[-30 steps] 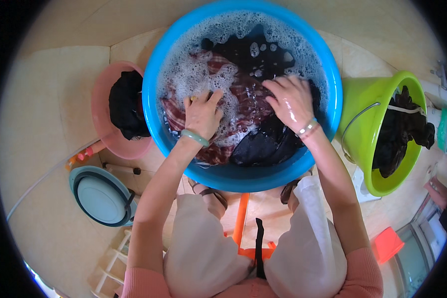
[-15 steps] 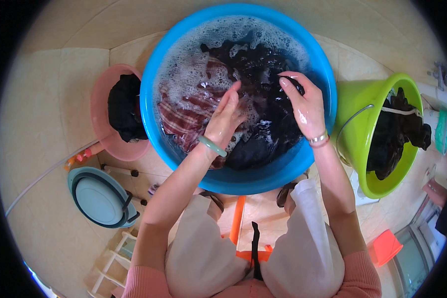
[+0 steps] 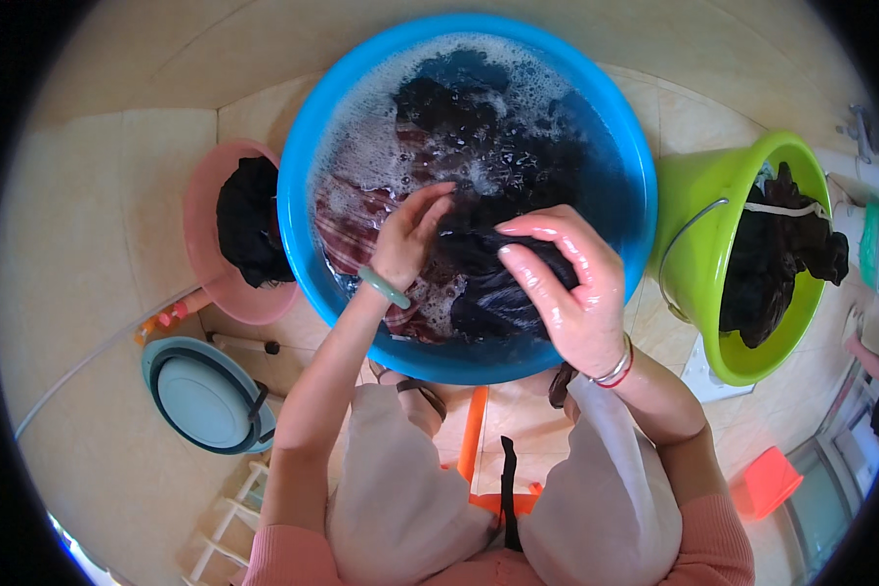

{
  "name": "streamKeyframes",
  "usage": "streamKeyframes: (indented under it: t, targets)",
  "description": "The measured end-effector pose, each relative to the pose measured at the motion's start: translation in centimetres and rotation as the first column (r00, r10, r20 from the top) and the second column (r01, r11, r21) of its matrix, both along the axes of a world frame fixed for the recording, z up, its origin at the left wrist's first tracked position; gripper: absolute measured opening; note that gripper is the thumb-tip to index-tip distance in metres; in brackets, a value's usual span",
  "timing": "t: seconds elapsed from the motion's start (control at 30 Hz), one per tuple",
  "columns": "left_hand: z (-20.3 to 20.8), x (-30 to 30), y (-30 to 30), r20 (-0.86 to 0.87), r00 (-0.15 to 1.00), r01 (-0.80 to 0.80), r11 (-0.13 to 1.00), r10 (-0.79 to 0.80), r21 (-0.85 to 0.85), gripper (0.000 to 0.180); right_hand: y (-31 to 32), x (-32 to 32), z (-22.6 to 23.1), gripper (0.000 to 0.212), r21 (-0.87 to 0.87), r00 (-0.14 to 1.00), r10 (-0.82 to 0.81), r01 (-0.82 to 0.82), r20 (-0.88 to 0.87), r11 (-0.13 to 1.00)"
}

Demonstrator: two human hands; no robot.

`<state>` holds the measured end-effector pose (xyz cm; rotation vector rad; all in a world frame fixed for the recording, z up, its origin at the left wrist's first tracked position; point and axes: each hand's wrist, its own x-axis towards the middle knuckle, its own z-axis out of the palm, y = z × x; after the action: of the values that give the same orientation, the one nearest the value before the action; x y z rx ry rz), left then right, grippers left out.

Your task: The person hand-washes various garments in a blue basin filled with soapy water. They scrub and rinse items including a white cloth, a black garment, a brown shirt, and a plaid shirt, then transfer them to a green bucket.

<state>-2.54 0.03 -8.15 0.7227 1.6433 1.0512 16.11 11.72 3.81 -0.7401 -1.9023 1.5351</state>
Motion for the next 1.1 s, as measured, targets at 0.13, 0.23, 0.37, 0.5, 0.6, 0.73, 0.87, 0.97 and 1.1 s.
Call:
streamKeyframes:
  t: [0.13, 0.23, 0.37, 0.5, 0.6, 0.73, 0.87, 0.97, 1.1]
  targets:
    - [1.7, 1.5, -2.1, -0.643, 0.592, 0.332, 0.874, -0.486, -0.354, 0.088, 1.2, 1.2, -3.1, 0.018, 0.161, 0.981, -0.120, 0.095, 0.152, 0.982]
    - [1.4, 1.8, -1.9, -0.665, 0.299, 0.354, 0.727, -0.684, -0.588, 0.085, 1.7, 1.0, -4.6, 0.037, 0.390, 0.912, -0.146, -0.016, 0.382, 0.921]
    - [1.9, 1.1, -0.6, -0.651, 0.553, 0.327, 0.854, -0.520, -0.404, 0.056, 2.0, 1.7, -7.5, 0.042, 0.442, 0.680, -0.149, -0.279, 0.718, 0.853]
    - [5.7, 0.4, -0.8, -0.261, 0.964, 0.003, 0.987, -0.046, -0.163, 0.027, 2.6, 2.9, -9.9, 0.030, 0.474, 0.547, -0.222, -0.376, 0.807, 0.797]
    - [10.2, 0.2, -0.9, -0.101, 0.986, -0.139, 0.988, 0.131, -0.071, 0.020, 3.5, 3.3, -11.2, 0.019, 0.537, 0.542, -0.274, -0.417, 0.795, 0.733]
    - [16.1, -0.2, -1.3, 0.134, 0.932, -0.343, 0.939, 0.337, 0.021, 0.025, 3.9, 3.4, -11.1, 0.035, 0.411, 0.486, -0.186, -0.410, 0.854, 0.814]
    - [21.6, 0.2, -0.9, 0.123, 0.894, -0.447, 0.872, 0.431, 0.197, 0.028, 3.4, 2.3, -7.7, 0.072, 0.368, 0.870, 0.004, -0.213, 0.493, 0.905]
    - [23.9, 0.8, 0.7, 0.170, 0.862, -0.505, 0.776, 0.478, 0.377, 0.027, 2.8, 0.7, -4.9, 0.104, -0.432, 0.926, 0.327, -0.377, -0.187, 0.819]
    - [25.1, -2.7, 2.0, 0.025, 1.000, -0.016, 0.859, 0.003, 0.512, 0.031, 5.0, -3.4, -2.5, 0.121, -0.562, 0.812, 0.235, -0.549, -0.535, 0.618]
